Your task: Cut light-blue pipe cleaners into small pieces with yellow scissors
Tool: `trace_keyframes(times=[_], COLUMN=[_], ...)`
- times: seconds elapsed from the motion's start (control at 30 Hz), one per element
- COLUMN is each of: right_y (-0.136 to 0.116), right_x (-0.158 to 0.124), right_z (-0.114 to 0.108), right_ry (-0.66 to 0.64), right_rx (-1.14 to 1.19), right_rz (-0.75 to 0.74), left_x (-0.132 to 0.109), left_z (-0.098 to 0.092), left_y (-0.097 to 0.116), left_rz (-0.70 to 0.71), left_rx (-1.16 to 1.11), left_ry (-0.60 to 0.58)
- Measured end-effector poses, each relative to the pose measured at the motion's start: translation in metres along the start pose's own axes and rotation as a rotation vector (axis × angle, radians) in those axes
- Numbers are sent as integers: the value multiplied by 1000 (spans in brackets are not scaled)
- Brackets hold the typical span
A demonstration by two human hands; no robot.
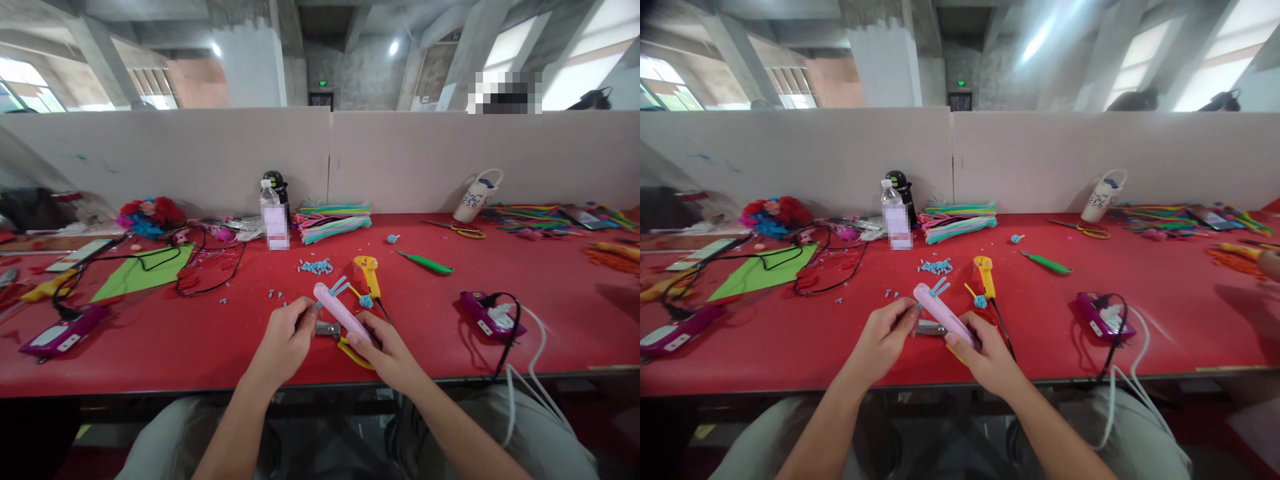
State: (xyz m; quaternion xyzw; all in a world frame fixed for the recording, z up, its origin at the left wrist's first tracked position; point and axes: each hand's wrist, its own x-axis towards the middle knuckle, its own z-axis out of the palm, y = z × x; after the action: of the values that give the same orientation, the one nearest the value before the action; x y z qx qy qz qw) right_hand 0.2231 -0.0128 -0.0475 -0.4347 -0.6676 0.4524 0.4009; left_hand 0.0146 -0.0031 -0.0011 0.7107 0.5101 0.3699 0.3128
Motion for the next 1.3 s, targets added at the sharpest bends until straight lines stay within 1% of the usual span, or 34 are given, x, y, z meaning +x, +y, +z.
trace_keyframes(times=[0.3, 0.6, 0.93, 1.13, 1.3], right_y=[5, 0, 5, 2, 2], right_x=[0, -3, -3, -1, 1], right_z=[0, 3, 5, 1, -5], right_ry=[-8, 18, 94, 111, 160], right_rx=[2, -11, 28, 10, -4], right_rz=[7, -26, 6, 3, -13], left_x=[0, 0, 2, 1, 1], left_z=[-1, 1, 1, 0, -3], left_y=[0, -1, 1, 0, 0], left_rz=[1, 11, -1, -13, -34], left_rx=[11, 31, 64, 58, 60], left_ry=[1, 6, 18, 12, -8])
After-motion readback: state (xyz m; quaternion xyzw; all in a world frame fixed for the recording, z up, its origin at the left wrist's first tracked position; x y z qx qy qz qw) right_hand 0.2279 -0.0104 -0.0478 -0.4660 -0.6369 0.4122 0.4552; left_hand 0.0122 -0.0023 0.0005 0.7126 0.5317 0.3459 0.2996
